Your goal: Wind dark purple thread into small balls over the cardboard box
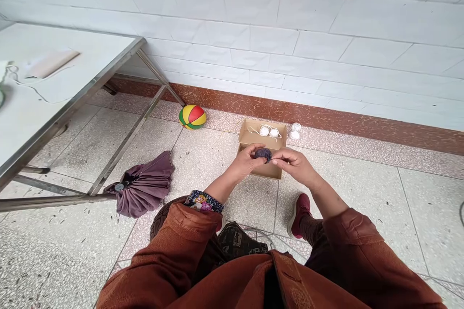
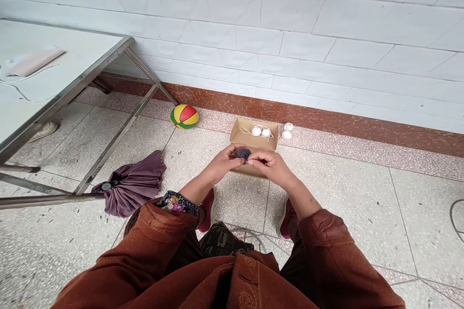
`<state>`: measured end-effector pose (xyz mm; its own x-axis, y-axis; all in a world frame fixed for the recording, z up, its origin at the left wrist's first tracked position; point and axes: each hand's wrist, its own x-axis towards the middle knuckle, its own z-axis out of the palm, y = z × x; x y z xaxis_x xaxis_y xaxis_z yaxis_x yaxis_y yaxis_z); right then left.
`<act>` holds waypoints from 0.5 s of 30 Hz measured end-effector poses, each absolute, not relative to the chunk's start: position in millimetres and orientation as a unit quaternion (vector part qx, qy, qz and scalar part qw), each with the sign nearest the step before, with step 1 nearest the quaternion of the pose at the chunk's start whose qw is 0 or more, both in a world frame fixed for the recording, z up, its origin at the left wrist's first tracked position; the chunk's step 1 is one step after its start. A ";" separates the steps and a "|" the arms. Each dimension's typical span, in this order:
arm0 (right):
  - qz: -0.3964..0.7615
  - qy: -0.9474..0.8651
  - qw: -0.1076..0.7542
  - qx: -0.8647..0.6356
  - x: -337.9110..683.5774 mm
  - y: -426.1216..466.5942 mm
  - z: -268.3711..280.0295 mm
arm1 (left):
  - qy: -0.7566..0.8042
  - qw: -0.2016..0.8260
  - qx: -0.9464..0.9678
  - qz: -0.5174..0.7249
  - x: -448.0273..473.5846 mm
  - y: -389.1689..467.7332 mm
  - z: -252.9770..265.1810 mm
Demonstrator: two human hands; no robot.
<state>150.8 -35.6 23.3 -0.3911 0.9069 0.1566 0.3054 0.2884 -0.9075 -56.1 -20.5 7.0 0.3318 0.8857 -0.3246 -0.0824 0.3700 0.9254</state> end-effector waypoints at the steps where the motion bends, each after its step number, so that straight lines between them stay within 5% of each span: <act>1: 0.410 -0.712 0.372 -0.433 151.7 -33.1 22.3 | 0.447 0.694 0.452 0.337 -55.1 -21.6 6.4; 8: 0.384 -0.671 0.368 -0.516 152.0 -20.7 -6.4 | 0.323 0.809 0.385 0.304 -54.7 -25.8 16.2; 15: 0.394 -0.750 0.282 -0.450 139.2 -36.0 -5.5 | 0.402 0.753 0.320 0.410 -57.3 -12.9 10.8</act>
